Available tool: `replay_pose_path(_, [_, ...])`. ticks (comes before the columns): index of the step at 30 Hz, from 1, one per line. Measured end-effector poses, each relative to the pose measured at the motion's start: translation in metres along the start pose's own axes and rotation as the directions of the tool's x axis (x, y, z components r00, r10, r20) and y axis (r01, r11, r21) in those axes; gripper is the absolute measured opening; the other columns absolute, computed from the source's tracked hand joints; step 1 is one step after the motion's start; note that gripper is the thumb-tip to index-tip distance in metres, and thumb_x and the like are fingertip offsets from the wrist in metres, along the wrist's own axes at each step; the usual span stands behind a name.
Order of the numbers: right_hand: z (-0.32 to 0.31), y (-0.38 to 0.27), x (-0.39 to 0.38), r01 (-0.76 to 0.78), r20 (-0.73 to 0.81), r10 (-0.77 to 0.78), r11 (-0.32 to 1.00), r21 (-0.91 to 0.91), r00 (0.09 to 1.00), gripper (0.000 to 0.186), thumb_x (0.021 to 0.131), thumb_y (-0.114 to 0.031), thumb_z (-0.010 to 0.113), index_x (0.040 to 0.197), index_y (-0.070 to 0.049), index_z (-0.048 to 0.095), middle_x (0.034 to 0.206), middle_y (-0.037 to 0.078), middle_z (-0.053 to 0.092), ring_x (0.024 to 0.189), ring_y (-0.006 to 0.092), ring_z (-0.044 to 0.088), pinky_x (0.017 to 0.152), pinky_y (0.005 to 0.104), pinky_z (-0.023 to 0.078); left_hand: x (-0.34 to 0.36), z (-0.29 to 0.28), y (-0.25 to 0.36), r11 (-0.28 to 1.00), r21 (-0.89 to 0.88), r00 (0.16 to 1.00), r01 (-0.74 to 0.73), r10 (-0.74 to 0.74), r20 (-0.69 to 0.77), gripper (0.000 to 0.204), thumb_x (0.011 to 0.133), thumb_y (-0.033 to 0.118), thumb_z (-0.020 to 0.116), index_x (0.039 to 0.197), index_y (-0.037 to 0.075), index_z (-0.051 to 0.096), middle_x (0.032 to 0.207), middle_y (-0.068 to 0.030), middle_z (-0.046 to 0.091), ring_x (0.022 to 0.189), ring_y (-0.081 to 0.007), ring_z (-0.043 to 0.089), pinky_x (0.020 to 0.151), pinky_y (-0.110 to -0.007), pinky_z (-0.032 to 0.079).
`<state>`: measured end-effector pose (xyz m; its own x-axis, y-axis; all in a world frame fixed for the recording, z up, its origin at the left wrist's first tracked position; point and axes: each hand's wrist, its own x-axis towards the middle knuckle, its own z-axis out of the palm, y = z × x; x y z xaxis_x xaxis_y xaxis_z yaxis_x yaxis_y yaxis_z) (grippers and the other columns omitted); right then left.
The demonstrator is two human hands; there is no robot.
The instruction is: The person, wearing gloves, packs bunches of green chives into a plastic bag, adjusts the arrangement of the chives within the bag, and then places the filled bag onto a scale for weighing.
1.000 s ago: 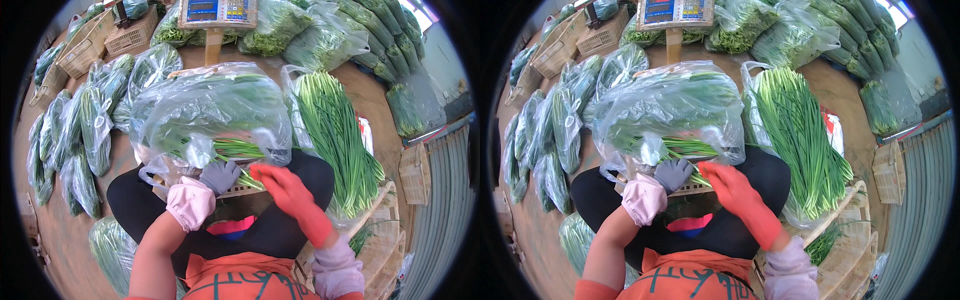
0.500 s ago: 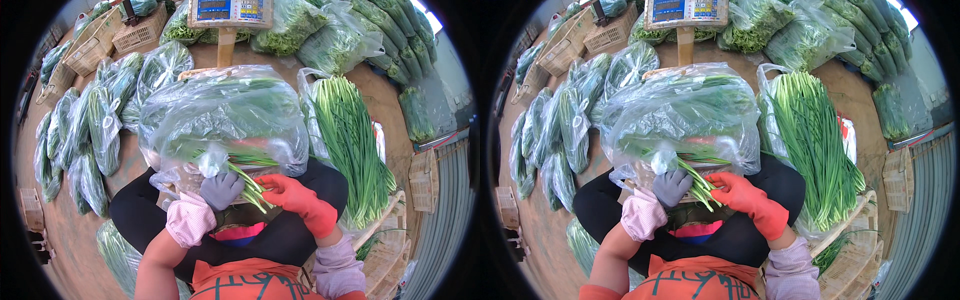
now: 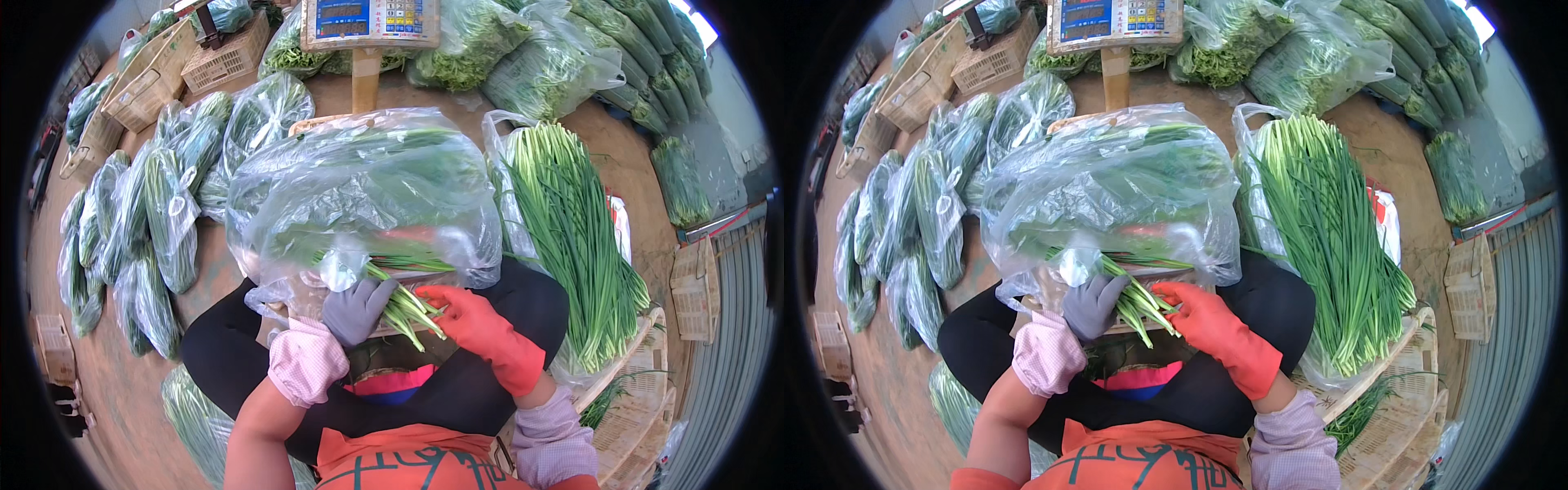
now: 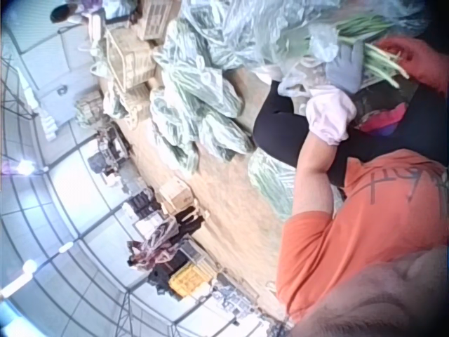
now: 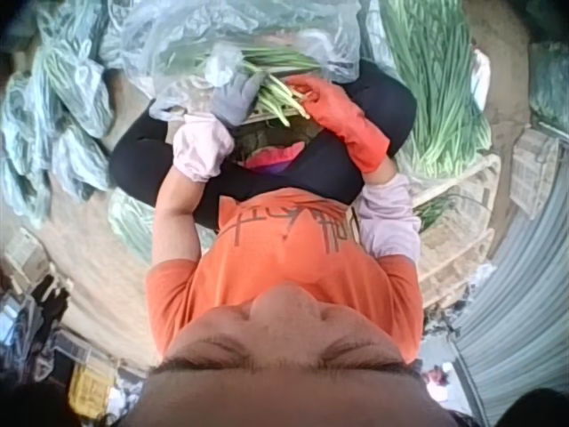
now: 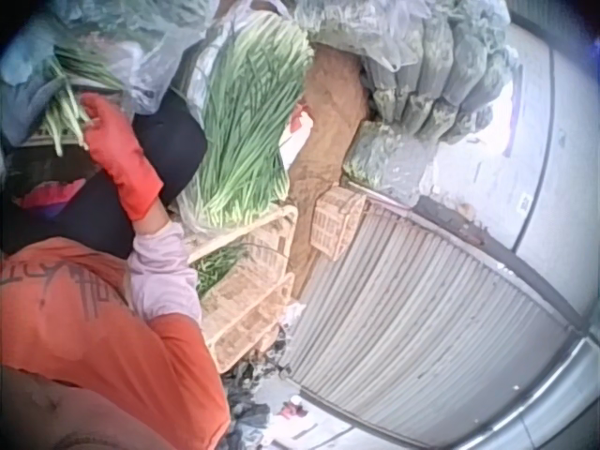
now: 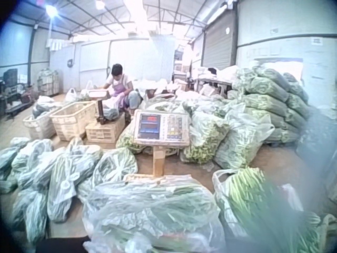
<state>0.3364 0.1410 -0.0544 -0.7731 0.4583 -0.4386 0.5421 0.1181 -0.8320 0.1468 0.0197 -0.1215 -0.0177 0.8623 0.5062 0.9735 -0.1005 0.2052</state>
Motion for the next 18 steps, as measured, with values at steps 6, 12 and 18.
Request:
replay_pose_path(6, [0.002, 0.002, 0.000, -0.138, -0.154, 0.153, 0.985, 0.105, 0.976, 0.039, 0.084, -0.005, 0.059, 0.123, -0.009, 0.057, 0.088, 0.008, 0.066, 0.067, 0.0142, 0.062, 0.061, 0.0290, 0.050, 0.013, -0.004, 0.001, 1.000, 0.022, 0.966, -0.001, -0.005, 0.260, 0.042, 0.078, 0.015, 0.056, 0.120, 0.014, 0.054, 0.081, -0.0045, 0.047, 0.067, -0.0187, 0.057, 0.053, -0.032, 0.047])
replay_pose_path(12, [-0.002, -0.016, -0.010, -0.337, -0.137, 0.364, 0.923, 0.184, 0.921, 0.037, 0.086, -0.008, 0.059, 0.123, -0.007, 0.056, 0.080, 0.006, 0.065, 0.061, 0.0105, 0.061, 0.056, 0.0253, 0.047, 0.014, 0.006, -0.004, 0.989, 0.124, 0.989, -0.082, 0.065, 0.136, 0.038, 0.077, 0.016, 0.056, 0.114, 0.015, 0.058, 0.080, -0.0024, 0.046, 0.062, -0.0160, 0.055, 0.047, -0.029, 0.046])
replay_pose_path(18, [-0.004, -0.009, -0.024, -0.292, -0.139, 0.355, 0.893, 0.342, 0.924, 0.038, 0.087, -0.009, 0.060, 0.125, -0.010, 0.056, 0.082, 0.004, 0.065, 0.063, 0.0092, 0.061, 0.058, 0.0237, 0.046, 0.019, 0.002, -0.004, 0.987, 0.144, 0.995, -0.071, 0.062, 0.072, 0.035, 0.076, 0.016, 0.056, 0.111, 0.014, 0.059, 0.079, -0.0022, 0.045, 0.062, -0.0161, 0.055, 0.047, -0.028, 0.045])
